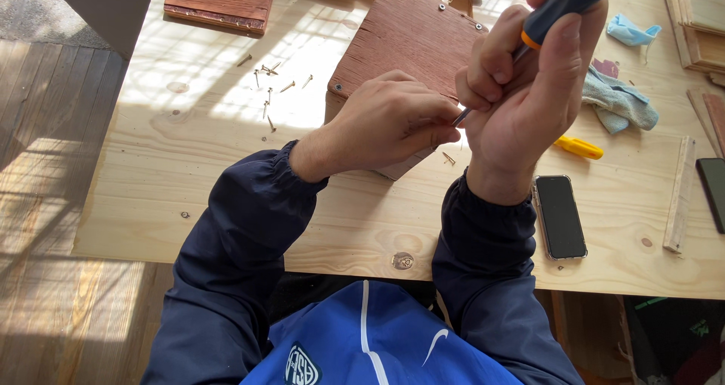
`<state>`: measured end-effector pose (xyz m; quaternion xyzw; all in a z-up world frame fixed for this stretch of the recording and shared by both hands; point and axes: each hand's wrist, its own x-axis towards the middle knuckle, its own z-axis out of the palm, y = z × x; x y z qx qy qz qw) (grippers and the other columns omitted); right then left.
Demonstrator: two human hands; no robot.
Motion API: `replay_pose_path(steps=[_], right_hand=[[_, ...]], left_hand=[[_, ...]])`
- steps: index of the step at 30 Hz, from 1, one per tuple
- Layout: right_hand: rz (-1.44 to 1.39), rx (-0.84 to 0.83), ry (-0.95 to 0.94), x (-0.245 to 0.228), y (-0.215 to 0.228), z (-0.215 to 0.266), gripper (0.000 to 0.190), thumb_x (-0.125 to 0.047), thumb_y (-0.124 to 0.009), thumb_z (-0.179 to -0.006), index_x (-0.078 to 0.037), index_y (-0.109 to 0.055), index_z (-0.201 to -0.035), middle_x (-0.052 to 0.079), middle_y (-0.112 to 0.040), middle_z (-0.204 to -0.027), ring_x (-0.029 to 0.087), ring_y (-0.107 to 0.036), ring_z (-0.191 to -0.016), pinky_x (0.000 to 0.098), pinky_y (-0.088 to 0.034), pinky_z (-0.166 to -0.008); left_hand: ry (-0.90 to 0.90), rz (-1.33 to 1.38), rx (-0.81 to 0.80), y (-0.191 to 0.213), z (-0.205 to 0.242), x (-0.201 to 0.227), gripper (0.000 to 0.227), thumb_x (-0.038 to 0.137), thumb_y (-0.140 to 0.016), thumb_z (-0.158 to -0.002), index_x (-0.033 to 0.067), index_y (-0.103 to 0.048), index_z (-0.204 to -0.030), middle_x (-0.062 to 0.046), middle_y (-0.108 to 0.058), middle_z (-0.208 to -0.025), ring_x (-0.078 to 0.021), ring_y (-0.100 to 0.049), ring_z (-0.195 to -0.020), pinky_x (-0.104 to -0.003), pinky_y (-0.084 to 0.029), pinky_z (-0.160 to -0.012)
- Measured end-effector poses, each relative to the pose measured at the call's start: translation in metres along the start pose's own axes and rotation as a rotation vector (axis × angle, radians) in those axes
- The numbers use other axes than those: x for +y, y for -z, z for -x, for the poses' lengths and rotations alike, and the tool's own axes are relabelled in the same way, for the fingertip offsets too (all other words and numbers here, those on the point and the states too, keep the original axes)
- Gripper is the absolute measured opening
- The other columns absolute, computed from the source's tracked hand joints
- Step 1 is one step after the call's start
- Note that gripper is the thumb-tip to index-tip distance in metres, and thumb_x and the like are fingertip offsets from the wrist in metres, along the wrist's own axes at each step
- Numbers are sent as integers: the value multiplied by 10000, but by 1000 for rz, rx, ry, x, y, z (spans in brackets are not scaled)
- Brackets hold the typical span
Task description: The person uses a screwdriver to remove screws from a small wooden box, detaches the lid, and then reattaches it by driving screws back in. The person handles the box and lid multiple times while working on a wooden workbench.
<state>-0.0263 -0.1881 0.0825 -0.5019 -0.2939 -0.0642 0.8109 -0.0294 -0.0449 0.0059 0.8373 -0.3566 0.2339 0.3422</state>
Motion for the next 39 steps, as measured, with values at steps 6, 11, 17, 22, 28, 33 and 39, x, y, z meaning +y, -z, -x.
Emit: replay_pose_path(steps=[6, 11, 17, 22, 28, 33, 39], right_hand=[[131, -8, 208, 20, 11, 4, 374, -474, -538, -1106, -127, -474, -1229, 85, -359, -827, 148, -237, -535, 285, -280, -462], [154, 4, 358, 28, 20, 1, 354, -407, -641, -1090, -118, -509, -1246, 129, -538, -985, 175, -375, -574, 318, -373, -439], [214, 17, 439, 24, 13, 2, 418, -417, -688, -1048, -88, -511, -1235, 153, -409, -747, 216, -381, -535, 336, -363, -425], [260, 31, 481, 18, 2, -4, 420, -423, -685, -1014, -118, -400, -1056, 98, -373, -818, 210, -391, -498, 321, -314, -392], [249, 101, 460, 15, -2, -9, 468, -393, -714, -988, -140, -321, -970, 103, -357, -679, 210, -365, -425, 320, -301, -371], [262, 116, 455, 17, -4, -8, 455, -386, -711, -993, -137, -331, -991, 83, -356, -682, 210, -389, -427, 316, -303, -385], [219, 168, 427, 26, -8, -3, 368, -333, -695, -999, -124, -393, -1010, 98, -399, -700, 192, -365, -445, 303, -302, -385]], left_hand=[[-14, 167, 76, 6, 0, 6, 185, 301, -650, -1031, 120, -685, -1055, -17, -745, -895, -261, -711, -807, -387, -489, -712], [66, 248, 100, 9, 0, 12, 124, 265, -684, -1021, 151, -715, -1059, 44, -742, -927, -165, -631, -743, -314, -475, -698], [35, 338, 102, 12, -1, 12, 96, 159, -693, -1026, 82, -700, -1082, 4, -744, -963, -165, -667, -823, -305, -503, -725], [23, 282, 53, 14, -1, 9, 118, 204, -623, -1058, 102, -681, -1074, 7, -737, -937, -199, -680, -824, -332, -488, -736], [67, 168, 7, 12, -3, 9, 146, 231, -526, -1074, 139, -640, -1074, 37, -763, -940, -224, -722, -844, -377, -489, -695], [73, 159, 0, 14, -3, 11, 138, 225, -529, -1070, 137, -635, -1067, 25, -765, -931, -251, -723, -843, -399, -482, -690], [70, 179, -20, 15, -2, 7, 101, 155, -573, -1042, 168, -662, -1087, 19, -773, -915, -263, -723, -811, -383, -469, -683]])
